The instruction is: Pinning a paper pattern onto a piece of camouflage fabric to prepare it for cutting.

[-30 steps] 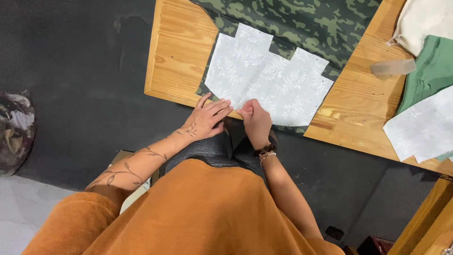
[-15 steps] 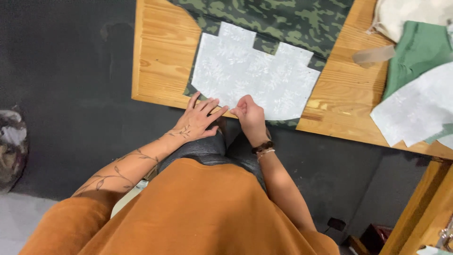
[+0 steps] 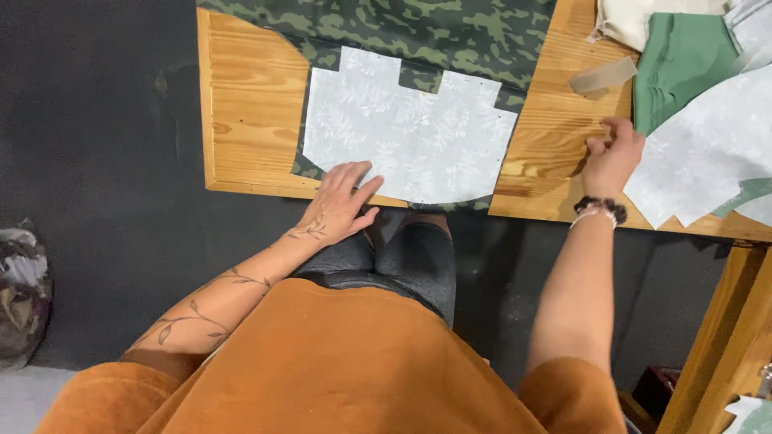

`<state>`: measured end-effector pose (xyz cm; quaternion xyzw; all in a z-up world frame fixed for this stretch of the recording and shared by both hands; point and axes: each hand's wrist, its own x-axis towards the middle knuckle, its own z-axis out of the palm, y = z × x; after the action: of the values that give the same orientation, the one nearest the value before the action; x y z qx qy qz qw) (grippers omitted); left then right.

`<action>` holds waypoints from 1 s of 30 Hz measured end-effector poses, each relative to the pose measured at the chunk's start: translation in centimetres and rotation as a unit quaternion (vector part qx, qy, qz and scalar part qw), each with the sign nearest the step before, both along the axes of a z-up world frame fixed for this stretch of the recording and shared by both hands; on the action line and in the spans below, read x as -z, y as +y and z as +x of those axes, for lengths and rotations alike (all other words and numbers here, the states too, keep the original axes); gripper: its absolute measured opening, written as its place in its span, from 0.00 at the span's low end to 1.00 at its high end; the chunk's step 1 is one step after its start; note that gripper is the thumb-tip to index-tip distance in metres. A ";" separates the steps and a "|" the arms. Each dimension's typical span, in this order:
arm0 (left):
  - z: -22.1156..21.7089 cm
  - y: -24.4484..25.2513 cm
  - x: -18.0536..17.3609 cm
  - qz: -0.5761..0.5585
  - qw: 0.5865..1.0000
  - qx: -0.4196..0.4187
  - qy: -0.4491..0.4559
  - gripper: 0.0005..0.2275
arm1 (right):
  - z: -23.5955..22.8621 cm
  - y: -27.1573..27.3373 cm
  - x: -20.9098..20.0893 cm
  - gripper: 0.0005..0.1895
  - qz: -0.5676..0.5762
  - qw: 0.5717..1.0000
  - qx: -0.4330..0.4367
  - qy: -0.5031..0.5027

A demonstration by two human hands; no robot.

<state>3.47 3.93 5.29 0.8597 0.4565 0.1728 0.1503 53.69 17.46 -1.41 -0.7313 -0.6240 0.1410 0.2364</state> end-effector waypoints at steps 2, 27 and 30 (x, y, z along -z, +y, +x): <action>0.6 0.3 0.8 -0.012 1.000 0.013 -0.015 0.21 | 0.9 1.5 0.0 0.18 -0.030 0.998 -0.045 0.015; -8.5 -2.3 4.9 0.008 0.990 -0.138 -0.006 0.19 | -36.5 -9.6 -3.8 0.03 -0.115 0.936 -0.213 0.255; -8.9 -2.5 4.9 0.027 0.991 -0.129 0.005 0.18 | -39.7 -9.6 -3.2 0.03 -0.215 0.922 -0.218 0.235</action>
<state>-5.41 1.47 0.41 0.7985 0.5592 0.1985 0.1012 14.00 7.85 1.81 -0.5562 -0.6493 0.4877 0.1768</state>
